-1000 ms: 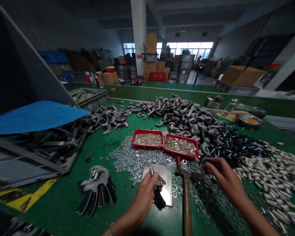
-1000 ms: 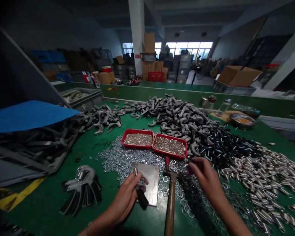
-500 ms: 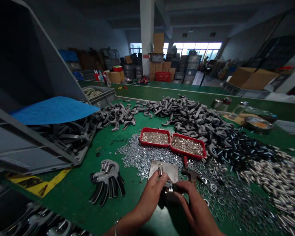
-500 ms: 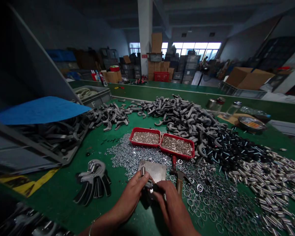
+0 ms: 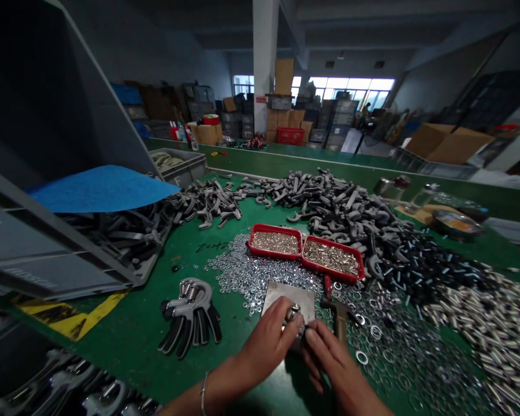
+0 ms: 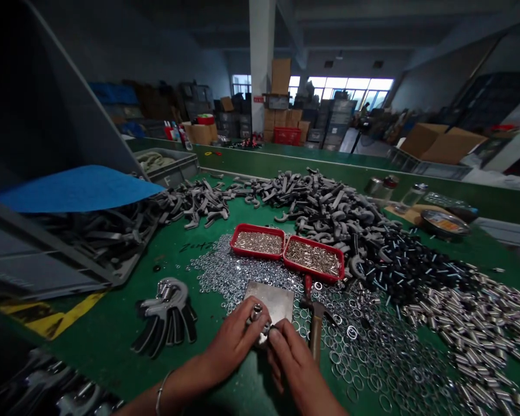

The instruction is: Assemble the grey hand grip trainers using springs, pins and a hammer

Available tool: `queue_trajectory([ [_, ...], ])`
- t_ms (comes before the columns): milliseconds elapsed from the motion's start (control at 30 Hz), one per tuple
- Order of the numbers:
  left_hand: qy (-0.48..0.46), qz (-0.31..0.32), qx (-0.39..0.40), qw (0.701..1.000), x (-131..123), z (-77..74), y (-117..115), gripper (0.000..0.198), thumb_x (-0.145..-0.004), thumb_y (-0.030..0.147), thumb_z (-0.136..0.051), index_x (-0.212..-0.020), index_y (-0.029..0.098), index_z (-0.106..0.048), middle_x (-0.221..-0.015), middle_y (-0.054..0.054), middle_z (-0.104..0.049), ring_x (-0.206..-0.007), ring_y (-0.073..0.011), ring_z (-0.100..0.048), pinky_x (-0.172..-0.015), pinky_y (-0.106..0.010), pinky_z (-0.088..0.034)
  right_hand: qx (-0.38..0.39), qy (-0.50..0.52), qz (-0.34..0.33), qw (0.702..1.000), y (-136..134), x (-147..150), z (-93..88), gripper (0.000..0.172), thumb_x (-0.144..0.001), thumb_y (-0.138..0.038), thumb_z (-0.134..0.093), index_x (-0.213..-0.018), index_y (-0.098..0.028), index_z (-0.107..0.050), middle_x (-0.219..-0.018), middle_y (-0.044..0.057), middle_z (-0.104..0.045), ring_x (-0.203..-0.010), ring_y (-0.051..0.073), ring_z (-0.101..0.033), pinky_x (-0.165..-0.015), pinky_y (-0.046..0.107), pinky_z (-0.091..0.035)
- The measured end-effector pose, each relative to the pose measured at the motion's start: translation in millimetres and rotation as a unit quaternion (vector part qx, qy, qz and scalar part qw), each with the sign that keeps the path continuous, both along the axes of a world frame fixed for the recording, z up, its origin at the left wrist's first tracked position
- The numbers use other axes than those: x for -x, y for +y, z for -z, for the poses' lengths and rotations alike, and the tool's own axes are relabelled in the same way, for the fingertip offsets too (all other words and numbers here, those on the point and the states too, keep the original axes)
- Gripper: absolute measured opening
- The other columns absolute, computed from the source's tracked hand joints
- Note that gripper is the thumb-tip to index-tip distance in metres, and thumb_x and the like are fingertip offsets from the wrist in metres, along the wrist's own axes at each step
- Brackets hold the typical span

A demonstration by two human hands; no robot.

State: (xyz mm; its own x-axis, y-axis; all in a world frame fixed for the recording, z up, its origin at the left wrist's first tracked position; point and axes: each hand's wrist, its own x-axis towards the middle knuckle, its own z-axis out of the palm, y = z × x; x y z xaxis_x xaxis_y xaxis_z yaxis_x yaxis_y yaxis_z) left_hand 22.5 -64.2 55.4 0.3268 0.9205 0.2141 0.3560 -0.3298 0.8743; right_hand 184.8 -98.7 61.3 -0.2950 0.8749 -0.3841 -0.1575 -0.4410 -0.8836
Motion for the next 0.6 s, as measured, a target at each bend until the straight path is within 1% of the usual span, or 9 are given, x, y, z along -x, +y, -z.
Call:
queue_trajectory([
  [67, 0.012, 0.053, -0.022, 0.998, 4, -0.4, 1, 0.025, -0.101, 0.037, -0.037, -0.099, 0.02, -0.055, -0.097, -0.008, -0.06, -0.094, -0.0217, -0.055, -0.088, -0.037, -0.044, 0.103, 0.066, -0.068, 0.99, 0, -1, 3.6, 0.051, -0.085, -0.074, -0.047, -0.076, -0.024, -0.046, -0.052, -0.01, -0.038, -0.036, 0.005, -0.021, -0.033, 0.018, -0.021],
  [133, 0.022, 0.064, -0.003, 0.998, 8, 2.0, 3, 0.025, -0.1, 0.039, -0.04, -0.096, 0.02, -0.055, -0.093, -0.006, -0.061, -0.089, -0.021, -0.055, -0.085, -0.036, -0.044, 0.139, 0.045, -0.128, 0.981, 2, -4, 6.9, 0.058, -0.089, -0.077, -0.029, -0.072, -0.024, -0.045, -0.044, -0.01, -0.035, -0.031, 0.006, -0.018, -0.031, 0.02, -0.019],
  [167, 0.02, 0.055, 0.018, 0.998, 10, 4.4, 3, 0.026, -0.099, 0.041, -0.042, -0.093, 0.02, -0.056, -0.09, -0.005, -0.06, -0.085, -0.0202, -0.054, -0.081, -0.035, -0.044, 0.108, -0.013, -0.143, 0.984, 3, -6, 8.4, 0.061, -0.09, -0.076, -0.024, -0.071, -0.023, -0.047, -0.042, -0.008, -0.038, -0.03, 0.008, -0.024, -0.032, 0.021, -0.022],
  [233, -0.005, 0.022, 0.07, 0.997, 14, 10.3, 3, 0.027, -0.098, 0.043, -0.044, -0.091, 0.02, -0.056, -0.086, -0.004, -0.061, -0.08, -0.0189, -0.054, -0.076, -0.033, -0.044, -0.041, -0.188, -0.128, 0.973, 5, -11, 10.9, 0.06, -0.091, -0.073, -0.029, -0.077, -0.021, -0.055, -0.053, 0.0, -0.056, -0.04, 0.013, -0.046, -0.041, 0.025, -0.036],
  [300, -0.043, -0.004, 0.114, 0.993, 15, 14.8, 2, 0.028, -0.099, 0.043, -0.044, -0.094, 0.019, -0.058, -0.088, -0.005, -0.062, -0.079, -0.0186, -0.054, -0.075, -0.032, -0.043, -0.214, -0.353, -0.089, 0.907, 6, -15, 13.0, 0.05, -0.088, -0.068, -0.047, -0.091, -0.019, -0.061, -0.077, 0.008, -0.067, -0.064, 0.021, -0.061, -0.057, 0.031, -0.045],
  [367, -0.065, -0.015, 0.133, 0.989, 16, 15.1, -1, 0.029, -0.098, 0.043, -0.045, -0.097, 0.019, -0.06, -0.091, -0.005, -0.064, -0.082, -0.0191, -0.055, -0.077, -0.032, -0.043, -0.324, -0.423, -0.051, 0.844, 4, -14, 14.4, 0.043, -0.085, -0.061, -0.058, -0.097, -0.021, -0.062, -0.089, 0.011, -0.068, -0.078, 0.026, -0.062, -0.069, 0.037, -0.047],
  [400, -0.066, -0.018, 0.132, 0.989, 16, 13.4, -2, 0.029, -0.098, 0.043, -0.045, -0.097, 0.019, -0.06, -0.091, -0.005, -0.064, -0.082, -0.0193, -0.056, -0.076, -0.032, -0.043, -0.336, -0.412, -0.043, 0.846, 3, -11, 14.8, 0.041, -0.085, -0.061, -0.059, -0.095, -0.021, -0.062, -0.089, 0.01, -0.067, -0.08, 0.026, -0.062, -0.07, 0.038, -0.047],
  [500, -0.047, -0.002, 0.096, 0.994, 18, 3.8, -6, 0.028, -0.099, 0.042, -0.044, -0.095, 0.019, -0.06, -0.09, -0.005, -0.064, -0.083, -0.0199, -0.056, -0.076, -0.032, -0.042, -0.261, -0.29, -0.06, 0.919, -2, 1, 15.4, 0.048, -0.093, -0.065, -0.043, -0.08, -0.022, -0.06, -0.072, 0.006, -0.063, -0.064, 0.02, -0.06, -0.059, 0.031, -0.047],
  [600, -0.019, 0.064, 0.052, 0.996, 22, -2.7, -7, 0.026, -0.099, 0.039, -0.044, -0.096, 0.02, -0.06, -0.092, -0.008, -0.064, -0.086, -0.0215, -0.057, -0.079, -0.034, -0.042, -0.136, -0.172, -0.158, 0.963, -5, 8, 15.1, 0.071, -0.096, -0.068, -0.012, -0.077, -0.02, -0.06, -0.052, 0.001, -0.054, -0.038, 0.014, -0.048, -0.041, 0.025, -0.04],
])
